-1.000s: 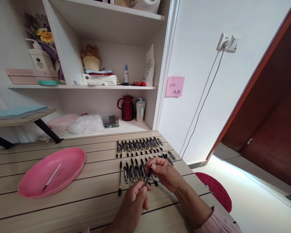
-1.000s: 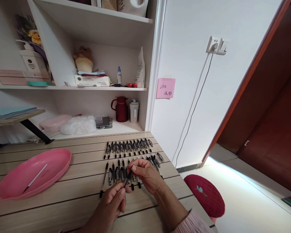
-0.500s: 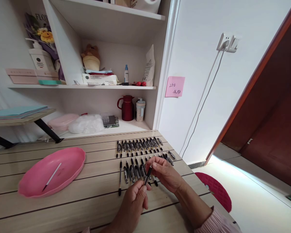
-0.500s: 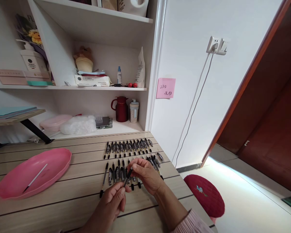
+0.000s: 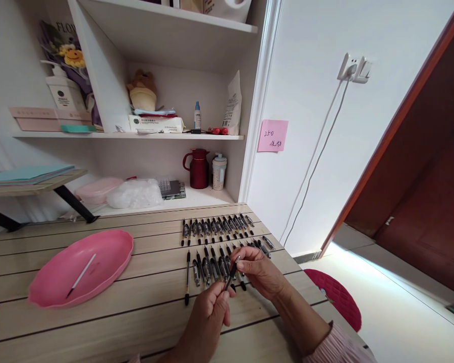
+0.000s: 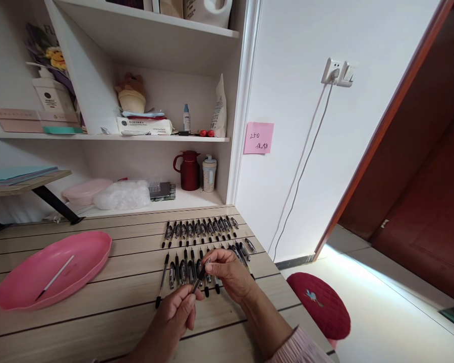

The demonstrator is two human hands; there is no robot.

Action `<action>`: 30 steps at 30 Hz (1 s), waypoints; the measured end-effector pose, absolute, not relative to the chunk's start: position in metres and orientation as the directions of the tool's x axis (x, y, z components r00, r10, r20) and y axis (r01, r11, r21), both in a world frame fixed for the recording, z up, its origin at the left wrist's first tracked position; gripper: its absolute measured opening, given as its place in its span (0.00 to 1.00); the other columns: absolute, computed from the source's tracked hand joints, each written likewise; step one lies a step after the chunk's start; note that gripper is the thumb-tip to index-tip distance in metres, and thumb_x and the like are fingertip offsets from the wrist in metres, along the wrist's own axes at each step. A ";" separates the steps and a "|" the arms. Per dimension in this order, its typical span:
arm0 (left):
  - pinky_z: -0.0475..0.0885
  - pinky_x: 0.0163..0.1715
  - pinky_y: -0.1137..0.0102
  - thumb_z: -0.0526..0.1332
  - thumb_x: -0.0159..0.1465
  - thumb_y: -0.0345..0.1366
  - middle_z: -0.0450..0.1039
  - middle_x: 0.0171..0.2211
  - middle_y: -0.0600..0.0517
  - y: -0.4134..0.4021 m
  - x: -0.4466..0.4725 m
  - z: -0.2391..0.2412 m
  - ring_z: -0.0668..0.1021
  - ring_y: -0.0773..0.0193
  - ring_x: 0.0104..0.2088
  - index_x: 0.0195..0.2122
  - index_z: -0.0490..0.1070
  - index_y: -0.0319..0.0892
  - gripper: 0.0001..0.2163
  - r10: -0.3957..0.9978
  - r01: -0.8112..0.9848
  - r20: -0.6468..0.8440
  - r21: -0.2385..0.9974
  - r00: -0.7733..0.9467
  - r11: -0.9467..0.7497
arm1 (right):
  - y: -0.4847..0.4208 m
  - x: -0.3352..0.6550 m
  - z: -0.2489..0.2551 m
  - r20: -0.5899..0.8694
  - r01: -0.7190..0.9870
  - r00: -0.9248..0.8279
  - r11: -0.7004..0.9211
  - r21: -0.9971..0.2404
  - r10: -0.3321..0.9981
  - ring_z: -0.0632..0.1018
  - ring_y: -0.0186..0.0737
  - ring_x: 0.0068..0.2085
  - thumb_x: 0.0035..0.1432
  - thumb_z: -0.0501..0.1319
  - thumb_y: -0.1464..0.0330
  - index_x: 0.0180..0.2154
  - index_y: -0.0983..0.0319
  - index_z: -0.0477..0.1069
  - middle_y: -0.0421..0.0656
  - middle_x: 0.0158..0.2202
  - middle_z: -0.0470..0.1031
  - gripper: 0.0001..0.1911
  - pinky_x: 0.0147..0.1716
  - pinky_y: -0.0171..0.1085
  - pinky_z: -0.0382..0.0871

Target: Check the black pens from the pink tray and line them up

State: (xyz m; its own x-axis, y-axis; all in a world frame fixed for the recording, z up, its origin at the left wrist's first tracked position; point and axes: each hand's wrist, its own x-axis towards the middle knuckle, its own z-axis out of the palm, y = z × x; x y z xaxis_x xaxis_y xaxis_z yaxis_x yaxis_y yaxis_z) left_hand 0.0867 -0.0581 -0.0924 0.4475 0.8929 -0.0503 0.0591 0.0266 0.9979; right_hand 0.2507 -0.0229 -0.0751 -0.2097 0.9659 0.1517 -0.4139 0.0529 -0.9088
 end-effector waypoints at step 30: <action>0.42 0.13 0.75 0.51 0.58 0.48 0.59 0.13 0.61 -0.049 0.086 -0.095 0.48 0.76 0.11 0.35 0.64 0.40 0.16 0.885 -0.045 -0.102 0.989 0.455 0.137 | 0.009 0.291 -0.045 0.131 -0.147 0.118 0.147 -0.978 0.984 0.68 0.31 0.25 0.48 0.62 0.62 0.31 0.61 0.66 0.39 0.27 0.71 0.10 0.24 0.32 0.60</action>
